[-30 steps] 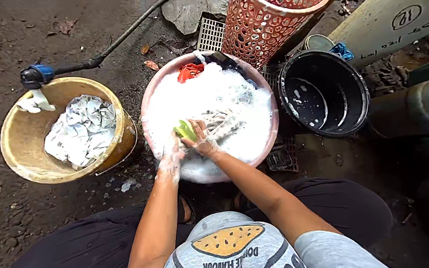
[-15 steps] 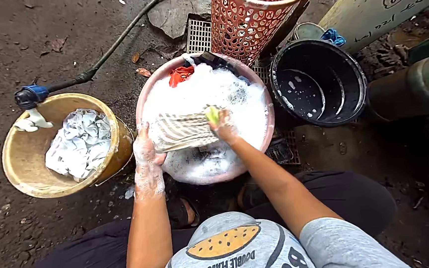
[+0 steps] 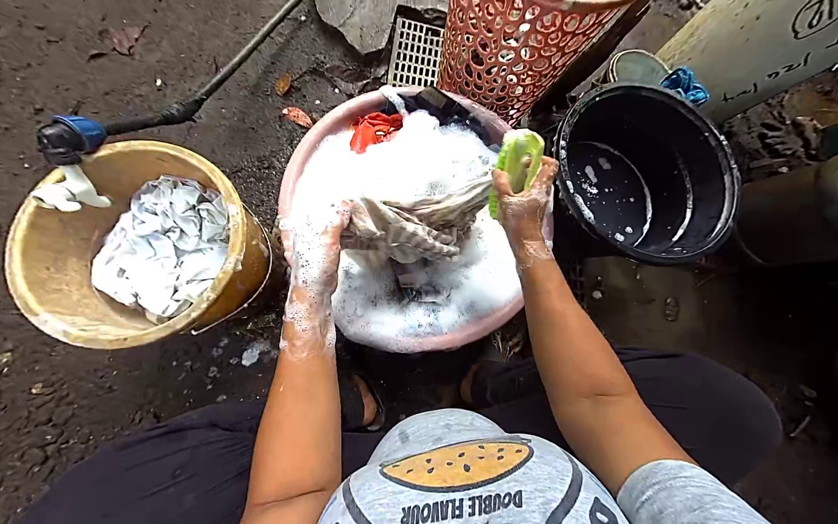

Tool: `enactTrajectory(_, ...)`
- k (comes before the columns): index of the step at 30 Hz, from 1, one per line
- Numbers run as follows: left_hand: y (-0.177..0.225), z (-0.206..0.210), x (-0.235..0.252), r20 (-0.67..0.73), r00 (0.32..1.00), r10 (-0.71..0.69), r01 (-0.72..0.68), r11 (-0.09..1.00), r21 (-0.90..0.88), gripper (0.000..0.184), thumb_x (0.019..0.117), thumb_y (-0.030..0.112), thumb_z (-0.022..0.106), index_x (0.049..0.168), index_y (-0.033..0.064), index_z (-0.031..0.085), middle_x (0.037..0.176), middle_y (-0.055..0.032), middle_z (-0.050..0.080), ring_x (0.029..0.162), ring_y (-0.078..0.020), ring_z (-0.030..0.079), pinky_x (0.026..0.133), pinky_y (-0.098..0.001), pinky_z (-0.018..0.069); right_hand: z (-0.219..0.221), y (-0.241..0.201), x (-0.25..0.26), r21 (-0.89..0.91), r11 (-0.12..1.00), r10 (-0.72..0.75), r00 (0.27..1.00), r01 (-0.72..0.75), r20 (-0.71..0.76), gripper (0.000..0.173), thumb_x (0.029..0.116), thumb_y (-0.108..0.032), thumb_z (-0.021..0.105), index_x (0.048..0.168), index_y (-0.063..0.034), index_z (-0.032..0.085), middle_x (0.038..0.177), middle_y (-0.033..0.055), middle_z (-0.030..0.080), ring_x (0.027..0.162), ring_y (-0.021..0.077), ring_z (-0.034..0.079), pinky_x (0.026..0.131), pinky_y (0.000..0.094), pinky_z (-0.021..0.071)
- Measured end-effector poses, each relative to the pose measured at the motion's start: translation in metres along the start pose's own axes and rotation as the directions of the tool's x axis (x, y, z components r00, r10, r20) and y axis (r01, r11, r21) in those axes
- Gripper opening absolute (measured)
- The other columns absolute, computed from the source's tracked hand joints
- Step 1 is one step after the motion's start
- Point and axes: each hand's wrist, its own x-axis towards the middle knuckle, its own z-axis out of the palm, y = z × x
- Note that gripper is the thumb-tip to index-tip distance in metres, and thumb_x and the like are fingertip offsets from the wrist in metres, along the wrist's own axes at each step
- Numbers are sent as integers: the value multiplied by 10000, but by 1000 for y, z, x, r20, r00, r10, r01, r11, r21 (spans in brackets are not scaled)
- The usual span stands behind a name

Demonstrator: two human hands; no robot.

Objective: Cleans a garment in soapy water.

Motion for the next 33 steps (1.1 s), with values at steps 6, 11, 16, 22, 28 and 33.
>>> enactTrajectory(6, -72, 18, -4, -199, 963, -180, 204, 973, 108, 745, 916, 296, 759, 1541, 107, 400, 1419, -104, 566, 1264, -181, 569, 1062, -417, 494, 53, -32, -61, -18, 998, 60, 987, -58, 150, 675, 905, -321, 760, 1408, 59, 519, 1435, 304, 494, 1298, 376, 546, 1076, 480, 493)
enactTrajectory(11, -48, 10, -20, -83, 903, -422, 342, 821, -457, 354, 1089, 319, 444, 1346, 94, 535, 1108, -68, 674, 967, -158, 667, 831, -392, 582, 121, -38, -132, 143, 934, -356, 802, 328, 481, 689, 908, -329, 765, 1442, 34, 526, 1379, 262, 594, 1253, 367, 619, 1048, 482, 536)
enactTrajectory(16, -6, -5, -24, 101, 908, -407, 397, 756, -521, 307, 1083, 401, 440, 1221, 172, 591, 972, -15, 710, 856, -124, 704, 737, -344, 612, 55, 44, -29, -543, 832, 185, 868, 111, 461, 743, 990, -417, 638, 1574, -40, 376, 1559, 307, 406, 1328, 491, 528, 1063, 619, 462)
enactTrajectory(22, -33, 5, -23, -19, 899, -437, 420, 875, -240, 476, 1024, 521, 524, 1334, 164, 575, 1079, -54, 681, 889, -162, 659, 739, -393, 574, 113, -49, -118, 165, 973, -212, 915, 164, 344, 672, 918, -346, 739, 1380, 82, 504, 1375, 311, 547, 1243, 383, 603, 1033, 491, 540)
enactTrajectory(28, 4, -17, -35, 222, 943, -249, 321, 858, -401, 379, 1080, 468, 428, 1309, 219, 599, 1100, 17, 719, 954, -110, 709, 814, -359, 618, 50, 70, -51, -442, 887, 114, 865, 133, 489, 756, 979, -434, 645, 1529, 26, 406, 1532, 277, 468, 1345, 434, 547, 1096, 582, 463)
enactTrajectory(33, -49, 4, -32, 166, 808, -565, 408, 740, 535, 419, 941, 455, 683, 1082, 62, 707, 932, -121, 676, 803, -225, 622, 733, -450, 512, 16, -2, -4, -678, 722, 568, 678, -138, 467, 681, 971, -441, 676, 1428, 38, 518, 1424, 299, 552, 1332, 454, 537, 1077, 648, 432)
